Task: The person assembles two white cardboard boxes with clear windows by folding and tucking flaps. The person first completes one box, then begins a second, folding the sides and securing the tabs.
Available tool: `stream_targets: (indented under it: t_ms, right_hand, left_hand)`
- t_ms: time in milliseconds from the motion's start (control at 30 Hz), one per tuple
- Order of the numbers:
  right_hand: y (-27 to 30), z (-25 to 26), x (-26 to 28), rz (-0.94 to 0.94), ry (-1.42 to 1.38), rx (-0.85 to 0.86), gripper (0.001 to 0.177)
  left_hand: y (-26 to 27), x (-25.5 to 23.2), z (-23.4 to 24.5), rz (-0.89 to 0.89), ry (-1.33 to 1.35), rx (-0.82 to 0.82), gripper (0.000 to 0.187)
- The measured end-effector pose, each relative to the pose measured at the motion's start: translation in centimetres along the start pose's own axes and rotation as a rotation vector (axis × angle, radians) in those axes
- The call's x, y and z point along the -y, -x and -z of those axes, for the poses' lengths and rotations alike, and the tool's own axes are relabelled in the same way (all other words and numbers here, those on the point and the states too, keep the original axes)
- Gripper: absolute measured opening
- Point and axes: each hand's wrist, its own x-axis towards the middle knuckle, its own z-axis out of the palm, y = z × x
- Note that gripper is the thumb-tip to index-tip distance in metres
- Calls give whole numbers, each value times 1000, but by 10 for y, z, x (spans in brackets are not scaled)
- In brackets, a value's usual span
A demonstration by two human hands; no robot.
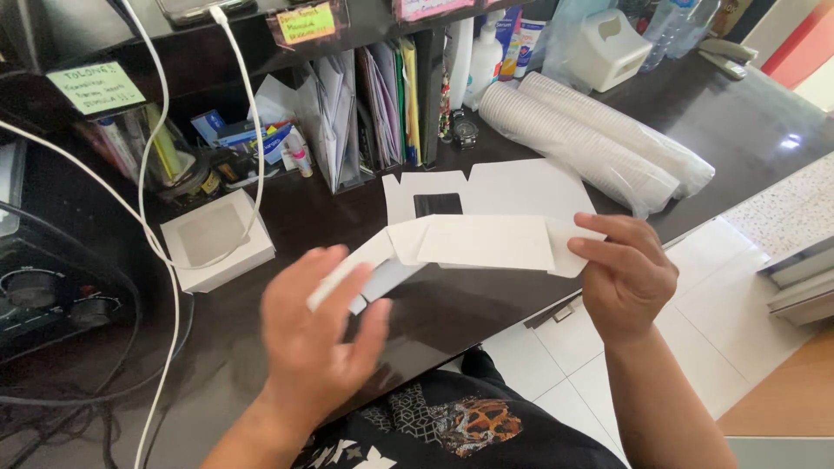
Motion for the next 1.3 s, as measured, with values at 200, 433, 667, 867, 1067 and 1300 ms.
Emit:
stream_targets:
  t_ms: [200,433,667,867,1067,1300]
  right_hand:
    - [-66,-23,42,255,-115,23,30]
    - [-135,-67,89,160,-224,96,31]
    - [-100,-176,29,-466,-744,25,16]
    - [-52,-245,8,-897,-995,241,26]
    - [-24,-267,5,-992,-1002,385,19]
    - [-38,-255,6,-983,-1047,213,13]
  left_hand:
    - [-67,-17,-40,-122,47,265,95]
    - [-104,1,-41,269,235,167,61]
    - [-73,44,-54,590,334,236,39]
    - [-25,86,-85,790,293,45,29]
    - [-9,106,-99,734,185,-43,22]
    - [-61,89,-80,547,140,77,17]
